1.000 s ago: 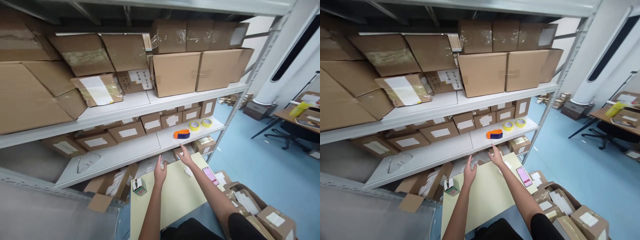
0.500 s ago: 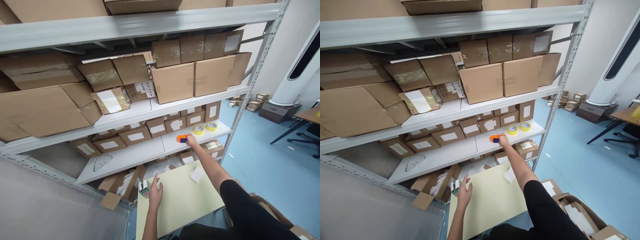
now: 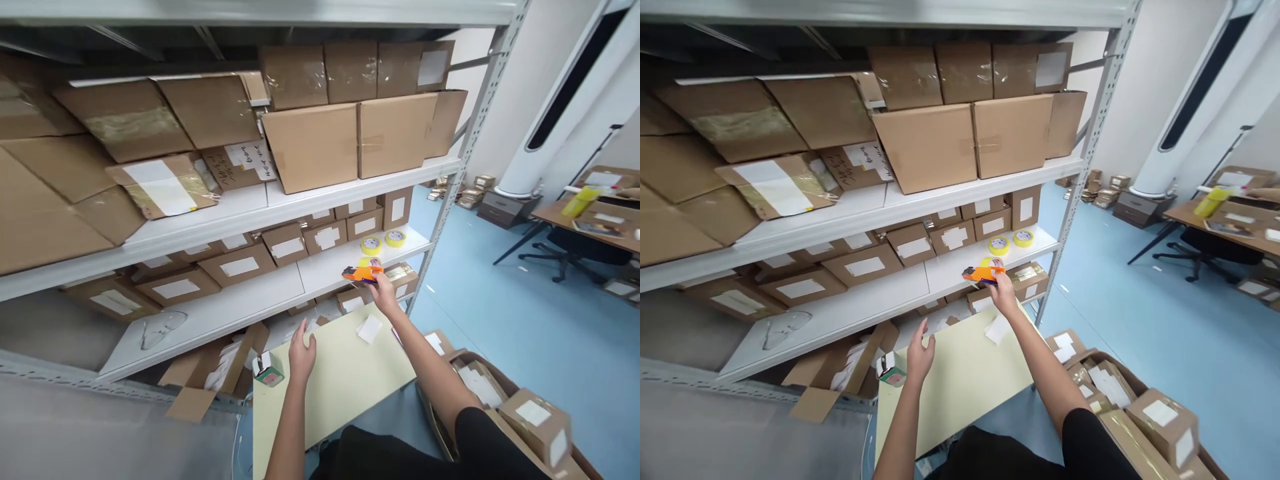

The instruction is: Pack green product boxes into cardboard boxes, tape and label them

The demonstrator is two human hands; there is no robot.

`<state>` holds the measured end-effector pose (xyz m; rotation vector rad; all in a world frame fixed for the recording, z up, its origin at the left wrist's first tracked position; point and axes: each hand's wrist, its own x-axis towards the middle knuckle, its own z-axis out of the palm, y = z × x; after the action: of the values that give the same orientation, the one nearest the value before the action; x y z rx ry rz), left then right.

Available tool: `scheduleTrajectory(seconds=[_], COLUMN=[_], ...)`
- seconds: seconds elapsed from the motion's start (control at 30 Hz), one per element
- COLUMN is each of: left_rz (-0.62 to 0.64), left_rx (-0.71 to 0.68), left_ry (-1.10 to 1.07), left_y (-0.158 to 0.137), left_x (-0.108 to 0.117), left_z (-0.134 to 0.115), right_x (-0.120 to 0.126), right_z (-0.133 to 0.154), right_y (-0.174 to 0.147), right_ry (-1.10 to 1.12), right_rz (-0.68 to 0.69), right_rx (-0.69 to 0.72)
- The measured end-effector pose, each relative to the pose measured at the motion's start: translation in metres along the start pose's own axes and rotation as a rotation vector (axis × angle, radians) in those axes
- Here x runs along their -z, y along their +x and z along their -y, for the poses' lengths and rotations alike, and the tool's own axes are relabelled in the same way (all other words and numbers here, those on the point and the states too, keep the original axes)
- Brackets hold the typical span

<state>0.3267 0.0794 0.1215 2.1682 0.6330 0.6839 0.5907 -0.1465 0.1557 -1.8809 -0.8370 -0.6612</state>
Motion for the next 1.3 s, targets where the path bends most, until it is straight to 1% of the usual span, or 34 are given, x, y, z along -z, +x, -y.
scheduleTrajectory(seconds=[0.07, 0.13, 0.2, 0.23, 0.27, 0.33, 0.4, 0.47, 0.53, 0.67, 0.73, 0.87, 0.93, 1.0, 1.03, 1.1, 1.17, 1.2, 1.23, 1.27, 1.3], left_rz=[0.013, 0.015, 0.024, 0.031, 0.038, 0.051, 0.063, 0.074, 0.088, 0.108, 0.094, 0.045, 0.015, -0.017, -0.034, -0.08, -0.154, -0.214, -0.264, -0.308, -0.345], left_rx=[-0.009, 0.002, 0.006, 0.014, 0.021, 0.03, 0.046, 0.076, 0.099, 0.084, 0.095, 0.174, 0.212, 0.226, 0.219, 0.173, 0.086, 0.035, -0.012, -0.071, -0.14], left_ry=[-0.033, -0.079, -0.114, -0.131, -0.148, -0.162, -0.174, -0.195, -0.215, -0.193, -0.169, -0.152, -0.152, -0.155, -0.16, -0.166, -0.147, -0.124, -0.095, -0.066, -0.034], left_y=[0.005, 0.008, 0.007, 0.005, 0.003, -0.004, -0.012, -0.023, -0.035, -0.06, -0.073, -0.096, -0.103, -0.104, -0.101, -0.095, -0.096, -0.104, -0.118, -0.139, -0.166], left_x=[-0.01, -0.019, -0.028, -0.031, -0.034, -0.039, -0.039, -0.036, -0.03, -0.009, 0.003, 0.027, 0.035, 0.039, 0.041, 0.048, 0.066, 0.08, 0.096, 0.115, 0.133], left_z=[-0.008, -0.015, -0.022, -0.024, -0.026, -0.028, -0.029, -0.031, -0.035, -0.04, -0.038, -0.028, -0.027, -0.033, -0.04, -0.063, -0.094, -0.111, -0.127, -0.142, -0.155], right_x=[0.034, 0.062, 0.08, 0.084, 0.085, 0.079, 0.066, 0.052, 0.04, 0.021, 0.014, 0.008, 0.008, 0.011, 0.012, 0.015, 0.016, 0.016, 0.016, 0.016, 0.014], right_z=[0.0, -0.002, -0.005, -0.006, -0.006, -0.006, -0.005, -0.004, -0.007, -0.021, -0.03, -0.043, -0.046, -0.045, -0.044, -0.039, -0.033, -0.03, -0.026, -0.021, -0.016], right_y=[-0.024, -0.053, -0.088, -0.107, -0.125, -0.159, -0.186, -0.206, -0.22, -0.245, -0.257, -0.277, -0.284, -0.288, -0.289, -0.29, -0.291, -0.291, -0.291, -0.292, -0.294], right_ry=[-0.023, -0.07, -0.132, -0.163, -0.193, -0.255, -0.316, -0.367, -0.398, -0.429, -0.435, -0.434, -0.43, -0.433, -0.441, -0.46, -0.458, -0.45, -0.432, -0.402, -0.364], right_rz=[0.039, 0.122, 0.238, 0.304, 0.373, 0.504, 0.622, 0.726, 0.813, 0.924, 0.963, 1.016, 1.032, 1.033, 1.029, 1.007, 0.927, 0.885, 0.848, 0.817, 0.8], right_rx=[-0.008, -0.058, -0.15, -0.207, -0.269, -0.397, -0.516, -0.613, -0.671, -0.71, -0.735, -0.758, -0.748, -0.732, -0.725, -0.708, -0.686, -0.671, -0.649, -0.623, -0.595])
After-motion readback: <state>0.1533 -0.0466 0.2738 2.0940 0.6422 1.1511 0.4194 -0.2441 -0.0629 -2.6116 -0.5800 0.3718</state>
